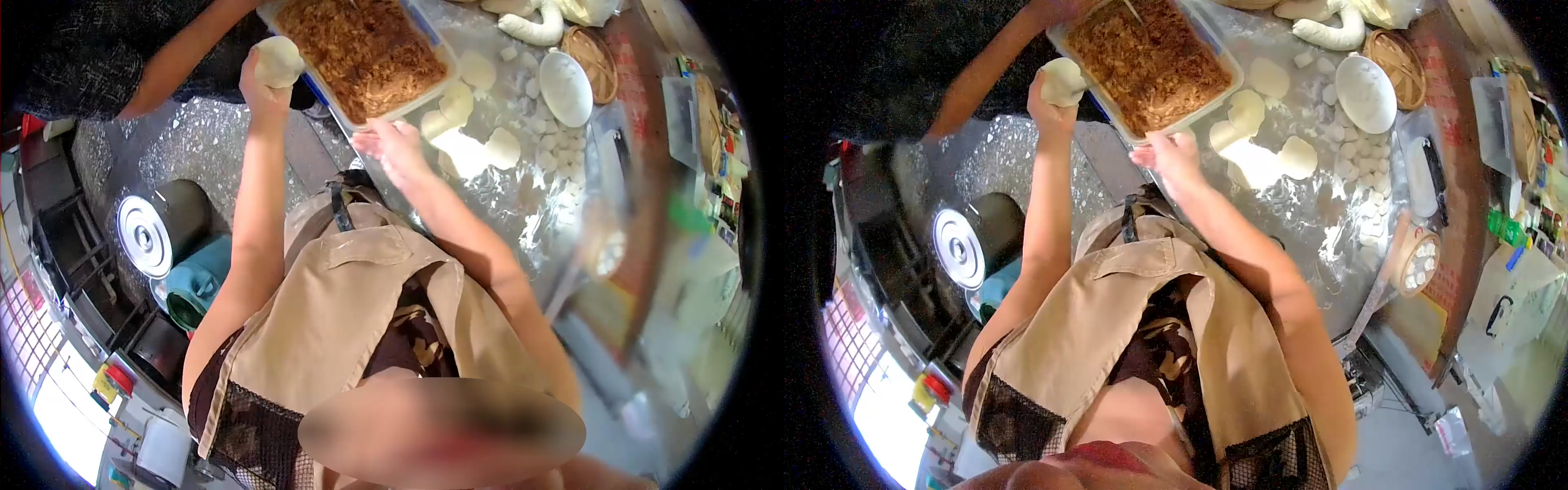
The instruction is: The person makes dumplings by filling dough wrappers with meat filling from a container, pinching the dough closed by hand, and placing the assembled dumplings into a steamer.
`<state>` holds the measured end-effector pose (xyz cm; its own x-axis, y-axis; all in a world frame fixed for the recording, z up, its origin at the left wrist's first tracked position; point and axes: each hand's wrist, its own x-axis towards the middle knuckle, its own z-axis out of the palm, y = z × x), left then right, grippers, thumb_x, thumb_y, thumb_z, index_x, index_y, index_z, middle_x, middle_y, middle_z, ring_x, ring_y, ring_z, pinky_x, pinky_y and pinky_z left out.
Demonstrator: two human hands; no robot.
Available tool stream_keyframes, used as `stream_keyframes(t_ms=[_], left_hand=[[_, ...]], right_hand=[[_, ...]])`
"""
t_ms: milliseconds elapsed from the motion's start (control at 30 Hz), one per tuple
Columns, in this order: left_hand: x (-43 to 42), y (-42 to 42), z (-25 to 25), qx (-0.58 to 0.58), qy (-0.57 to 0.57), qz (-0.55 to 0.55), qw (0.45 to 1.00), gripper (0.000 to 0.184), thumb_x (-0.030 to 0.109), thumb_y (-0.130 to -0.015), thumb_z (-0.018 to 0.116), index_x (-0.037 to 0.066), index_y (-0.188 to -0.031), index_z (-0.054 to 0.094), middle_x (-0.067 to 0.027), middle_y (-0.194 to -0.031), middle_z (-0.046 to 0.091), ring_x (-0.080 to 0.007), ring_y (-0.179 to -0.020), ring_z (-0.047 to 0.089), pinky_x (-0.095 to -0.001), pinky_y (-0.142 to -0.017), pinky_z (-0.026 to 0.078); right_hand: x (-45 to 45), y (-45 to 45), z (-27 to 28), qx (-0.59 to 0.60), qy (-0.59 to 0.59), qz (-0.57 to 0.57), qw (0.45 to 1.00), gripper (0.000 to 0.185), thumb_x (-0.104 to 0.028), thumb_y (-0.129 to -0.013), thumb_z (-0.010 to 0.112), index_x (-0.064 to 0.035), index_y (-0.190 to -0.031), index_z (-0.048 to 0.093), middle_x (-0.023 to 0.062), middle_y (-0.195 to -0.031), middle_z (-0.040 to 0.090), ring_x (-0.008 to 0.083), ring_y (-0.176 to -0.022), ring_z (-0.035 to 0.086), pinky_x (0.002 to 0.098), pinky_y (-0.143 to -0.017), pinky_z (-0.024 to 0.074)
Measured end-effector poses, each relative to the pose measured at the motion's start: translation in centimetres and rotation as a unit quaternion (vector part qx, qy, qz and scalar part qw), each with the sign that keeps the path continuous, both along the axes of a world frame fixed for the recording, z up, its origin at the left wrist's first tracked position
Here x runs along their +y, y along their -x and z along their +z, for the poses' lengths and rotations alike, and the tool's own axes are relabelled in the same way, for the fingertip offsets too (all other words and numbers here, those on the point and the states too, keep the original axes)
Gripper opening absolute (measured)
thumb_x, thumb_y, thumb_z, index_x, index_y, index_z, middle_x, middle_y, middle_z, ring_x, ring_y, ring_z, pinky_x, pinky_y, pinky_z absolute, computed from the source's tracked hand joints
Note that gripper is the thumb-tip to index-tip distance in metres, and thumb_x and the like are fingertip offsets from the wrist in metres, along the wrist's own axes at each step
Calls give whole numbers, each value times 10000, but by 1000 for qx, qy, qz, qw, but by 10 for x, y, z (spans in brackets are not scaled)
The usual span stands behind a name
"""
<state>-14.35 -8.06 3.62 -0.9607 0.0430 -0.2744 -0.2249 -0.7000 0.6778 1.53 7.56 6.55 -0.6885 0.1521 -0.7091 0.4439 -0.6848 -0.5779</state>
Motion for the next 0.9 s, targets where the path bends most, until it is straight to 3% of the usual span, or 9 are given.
stream_keyframes(t_ms=[100, 167, 267, 367, 433, 500, 700, 800, 900], left_hand=[[-19, -16, -4, -38, -53, 42, 997, 326, 266, -838, 530, 9, -1038, 534, -134, -1027, 575, -278, -966, 557, -402, -784, 476], [-44, -29, -18, -3, -126, -76, 989, 334, 261, -844, 517, 6, -1060, 518, -124, -1019, 576, -273, -941, 567, -390, -761, 481], [-42, -64, -1, -114, -36, -25, 993, 343, 256, -858, 499, 4, -1091, 497, -122, -1025, 571, -276, -925, 576, -394, -774, 488], [-34, -97, 7, -213, 23, -10, 977, 364, 272, -887, 473, -19, -1104, 491, -142, -1026, 575, -287, -944, 580, -399, -815, 490], [-27, -111, 5, -190, -1, -54, 980, 368, 259, -884, 481, -36, -1103, 485, -152, -1029, 573, -283, -958, 578, -396, -821, 490], [-27, -124, 5, -217, -12, -51, 975, 367, 257, -885, 487, -38, -1104, 483, -155, -1033, 572, -281, -959, 578, -391, -817, 493], [-17, -153, 13, -225, 13, -137, 965, 313, 236, -893, 478, 5, -1101, 507, -125, -1038, 578, -252, -939, 585, -381, -829, 479], [-8, -155, 10, -174, -69, -196, 962, 284, 204, -884, 495, 12, -1092, 516, -101, -1019, 589, -230, -945, 582, -373, -842, 476], [-3, -154, 6, -217, -40, -165, 961, 296, 204, -884, 492, 4, -1101, 506, -111, -1029, 585, -239, -949, 580, -384, -849, 476]], right_hand=[[-18, -2, -6, 11, 31, -38, 999, 238, -161, -855, 571, 53, -909, 482, 200, -813, 612, 252, -733, 639, 343, -639, 538], [-4, -5, 9, -3, -18, 127, 992, 228, -201, -860, 570, 20, -824, 530, 171, -797, 626, 221, -699, 637, 331, -635, 537], [10, 12, 52, 77, -463, 339, 815, 324, -312, -831, 616, 8, -808, 573, 129, -786, 637, 157, -645, 611, 261, -602, 495], [-24, 77, 25, 289, -697, 201, 625, 611, -395, -666, 718, -105, -1167, 523, 122, -916, 594, 281, -836, 609, 376, -710, 493], [-36, 110, -1, 366, -680, 227, 593, 309, -325, -701, 695, -107, -920, 668, 138, -833, 617, 320, -776, 608, 402, -707, 492], [-17, 120, 4, 345, -698, 224, 586, 183, -267, -774, 625, -116, -844, 700, 136, -723, 629, 306, -692, 614, 391, -674, 498], [71, 53, 62, 198, -437, 139, 866, 215, -201, -865, 567, -22, -920, 674, 68, -701, 652, 94, -645, 605, 220, -598, 477], [76, 30, 48, 201, -329, 96, 918, 203, -161, -869, 569, 18, -920, 650, 55, -715, 640, 87, -673, 595, 223, -595, 475], [77, 14, 46, 224, -421, 117, 871, 154, -136, -859, 572, -18, -931, 640, 61, -762, 639, 111, -668, 605, 237, -590, 475]])
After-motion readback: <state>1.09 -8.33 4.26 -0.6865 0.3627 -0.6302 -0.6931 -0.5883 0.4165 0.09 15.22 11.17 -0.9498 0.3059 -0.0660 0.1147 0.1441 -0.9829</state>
